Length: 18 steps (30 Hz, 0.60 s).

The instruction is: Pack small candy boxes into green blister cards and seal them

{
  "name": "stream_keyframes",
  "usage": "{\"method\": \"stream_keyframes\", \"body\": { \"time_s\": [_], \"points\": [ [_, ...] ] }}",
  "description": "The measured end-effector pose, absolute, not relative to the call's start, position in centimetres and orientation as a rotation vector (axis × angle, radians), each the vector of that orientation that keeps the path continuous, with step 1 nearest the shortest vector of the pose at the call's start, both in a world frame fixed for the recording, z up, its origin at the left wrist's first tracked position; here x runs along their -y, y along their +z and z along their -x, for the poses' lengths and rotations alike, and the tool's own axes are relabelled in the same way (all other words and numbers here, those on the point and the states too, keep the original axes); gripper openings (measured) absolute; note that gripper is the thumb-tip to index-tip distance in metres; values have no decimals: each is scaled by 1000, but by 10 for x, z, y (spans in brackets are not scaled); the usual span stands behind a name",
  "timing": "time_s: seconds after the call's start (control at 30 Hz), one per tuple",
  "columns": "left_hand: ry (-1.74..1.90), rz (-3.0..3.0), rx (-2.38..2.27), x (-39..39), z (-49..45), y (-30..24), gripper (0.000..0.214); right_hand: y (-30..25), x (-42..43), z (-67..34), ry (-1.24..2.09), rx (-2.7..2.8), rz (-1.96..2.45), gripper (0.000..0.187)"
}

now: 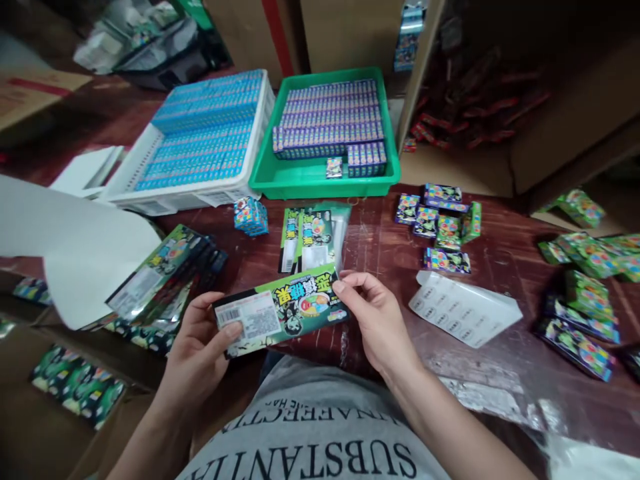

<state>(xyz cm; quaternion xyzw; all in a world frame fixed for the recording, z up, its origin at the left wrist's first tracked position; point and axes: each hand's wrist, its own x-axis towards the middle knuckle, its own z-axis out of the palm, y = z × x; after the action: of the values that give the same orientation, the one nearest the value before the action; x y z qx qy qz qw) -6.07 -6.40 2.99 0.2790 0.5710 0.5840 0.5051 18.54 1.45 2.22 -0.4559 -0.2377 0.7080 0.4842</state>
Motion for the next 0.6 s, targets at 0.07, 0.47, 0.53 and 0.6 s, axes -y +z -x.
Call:
{"method": "stream_keyframes", "body": {
  "time_s": [0.07, 0.47, 0.53, 0.6],
  "points": [
    [1436, -577, -1359, 78, 69, 27, 52, 22, -16, -180, 1809, 557, 1099, 24],
    [1522, -37, -1392, 128, 110, -9, 68, 19, -58, -137, 1782, 1853, 862, 76],
    [1636, 13, -1505, 124, 115, -14, 66, 5, -72, -150, 1155, 2283, 946, 92],
    [1729, 22, -1575, 117, 118, -19, 62, -9, -79, -168, 769, 2612, 941, 97]
  ]
}}
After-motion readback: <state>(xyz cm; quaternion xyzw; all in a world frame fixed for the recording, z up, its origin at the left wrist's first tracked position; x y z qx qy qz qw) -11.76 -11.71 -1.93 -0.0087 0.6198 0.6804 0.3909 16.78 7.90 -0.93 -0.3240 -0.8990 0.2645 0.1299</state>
